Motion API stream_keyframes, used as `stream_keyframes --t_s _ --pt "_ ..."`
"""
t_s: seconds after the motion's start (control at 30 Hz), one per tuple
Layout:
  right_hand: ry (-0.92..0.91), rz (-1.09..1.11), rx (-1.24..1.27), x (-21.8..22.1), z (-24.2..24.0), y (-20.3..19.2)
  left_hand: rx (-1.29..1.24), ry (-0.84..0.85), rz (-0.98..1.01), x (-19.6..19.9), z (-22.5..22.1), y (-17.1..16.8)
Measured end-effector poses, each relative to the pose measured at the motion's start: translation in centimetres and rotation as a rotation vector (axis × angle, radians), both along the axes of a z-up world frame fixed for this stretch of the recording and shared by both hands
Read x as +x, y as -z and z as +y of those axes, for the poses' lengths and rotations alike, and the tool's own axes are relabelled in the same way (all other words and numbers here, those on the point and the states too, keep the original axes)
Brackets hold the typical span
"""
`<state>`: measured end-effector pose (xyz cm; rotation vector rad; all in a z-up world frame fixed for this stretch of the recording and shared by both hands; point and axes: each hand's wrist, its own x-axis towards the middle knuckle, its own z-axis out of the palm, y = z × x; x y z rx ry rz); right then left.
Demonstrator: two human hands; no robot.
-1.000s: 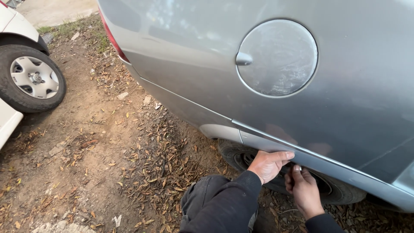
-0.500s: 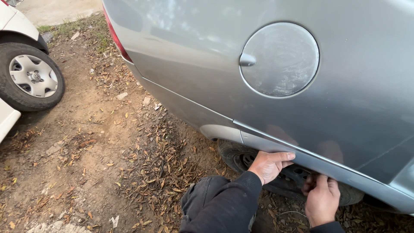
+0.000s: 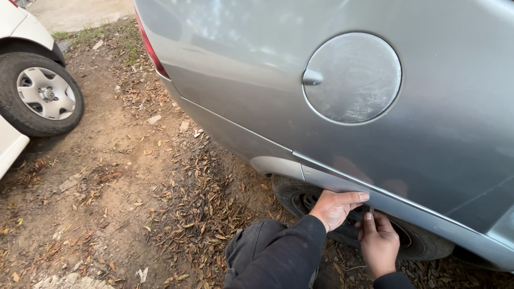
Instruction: Repairing a loose plastic trim piece on the rear wheel arch of a car using hands and a wrench.
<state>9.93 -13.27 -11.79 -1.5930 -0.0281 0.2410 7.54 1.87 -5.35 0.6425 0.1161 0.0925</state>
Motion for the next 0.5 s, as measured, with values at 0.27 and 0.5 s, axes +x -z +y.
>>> stream_keyframes --t_s 0.27,0.5 --pt "-0.013 -0.008 -0.101 0.1 0.6 0.6 -0.012 0.003 0.043 0.1 0.1 0.8" --pt "-0.052 0.078 0.007 0.4 1.1 1.4 -0.017 0.018 0.005 -0.2 0.3 0.8"
